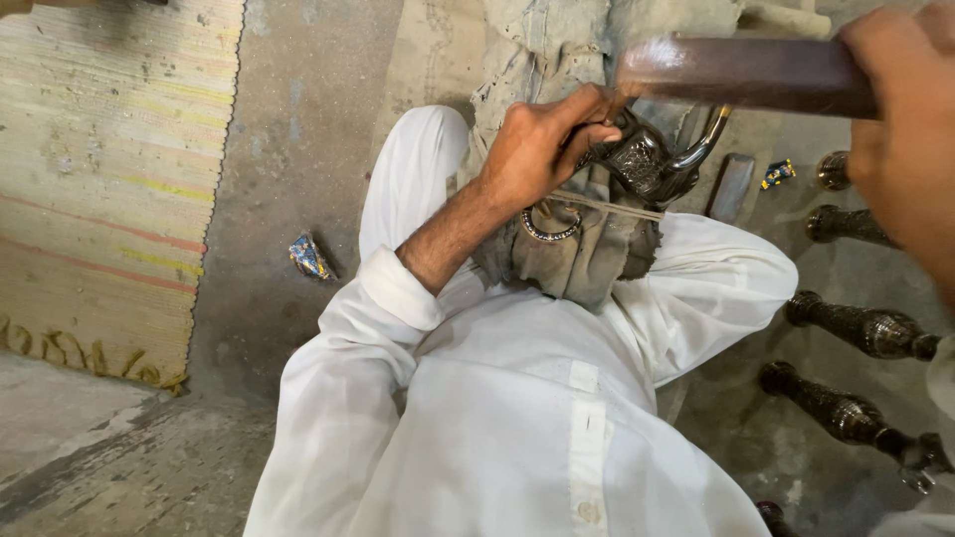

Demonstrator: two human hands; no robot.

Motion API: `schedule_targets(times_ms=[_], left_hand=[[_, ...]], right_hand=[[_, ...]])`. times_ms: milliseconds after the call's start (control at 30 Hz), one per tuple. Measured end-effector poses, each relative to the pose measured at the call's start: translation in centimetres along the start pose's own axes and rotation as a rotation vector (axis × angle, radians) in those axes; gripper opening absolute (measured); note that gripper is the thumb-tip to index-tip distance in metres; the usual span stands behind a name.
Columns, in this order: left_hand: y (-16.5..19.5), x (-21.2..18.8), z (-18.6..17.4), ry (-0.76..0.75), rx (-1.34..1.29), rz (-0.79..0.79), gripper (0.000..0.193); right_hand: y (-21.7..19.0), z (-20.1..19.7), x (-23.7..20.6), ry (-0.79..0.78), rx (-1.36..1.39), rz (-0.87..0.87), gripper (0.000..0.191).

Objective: The person sits cross-legged on the floor with a brass animal figurine strapped to a sandbag on their lap. They hold a chisel against the figurine's surface and strike it with a wooden mallet, periodically repositioning the figurine with a strap and rotating it to work different areas.

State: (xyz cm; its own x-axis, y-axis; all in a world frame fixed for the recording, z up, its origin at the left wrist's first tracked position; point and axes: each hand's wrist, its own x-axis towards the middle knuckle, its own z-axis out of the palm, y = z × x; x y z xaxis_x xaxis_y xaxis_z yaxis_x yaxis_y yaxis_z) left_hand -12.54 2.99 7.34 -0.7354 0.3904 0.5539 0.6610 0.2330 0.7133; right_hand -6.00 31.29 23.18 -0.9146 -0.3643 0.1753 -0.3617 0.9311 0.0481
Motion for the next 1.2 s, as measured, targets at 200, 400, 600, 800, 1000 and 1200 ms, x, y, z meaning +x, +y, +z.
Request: schedule_targets(times_ms=[200,400,600,800,1000,1200], left_hand=[[0.3,-0.5,-0.1,0.004,0.008,-0.066,0.024],[0.0,-0.4,0.4,0.055,-0.077,-0.048,0.028],[-0.3,-1.0,0.8,0.016,-0.010,-0.053,0.038],[-0.6,-0.3,0.7,-0.132,-0.027,0.129,0.031],[-0.4,1.2,-0.2,-0.245,-0.043,0.144,0.030],[-0.1,1.3,-1.0,-0.331,0.020,0.130,0.040]], right_hand=[[-0.7,-0.8,0.7,-0.026,-0.134,0.002,0.045],[0.0,0.1,0.4,0.019,0.057,-0.024,0.035],[0.7,1.2,-0.5,0.137,0.398,-0.115,0.035],[1.9,2.8,-4.8,0.099,0.140,0.005,0.042],[5.0,8.5,-8.4,0.214,0.521,0.129,0.024],[1.8,7.5,-10.1,0.166,0.262,0.204,0.022]])
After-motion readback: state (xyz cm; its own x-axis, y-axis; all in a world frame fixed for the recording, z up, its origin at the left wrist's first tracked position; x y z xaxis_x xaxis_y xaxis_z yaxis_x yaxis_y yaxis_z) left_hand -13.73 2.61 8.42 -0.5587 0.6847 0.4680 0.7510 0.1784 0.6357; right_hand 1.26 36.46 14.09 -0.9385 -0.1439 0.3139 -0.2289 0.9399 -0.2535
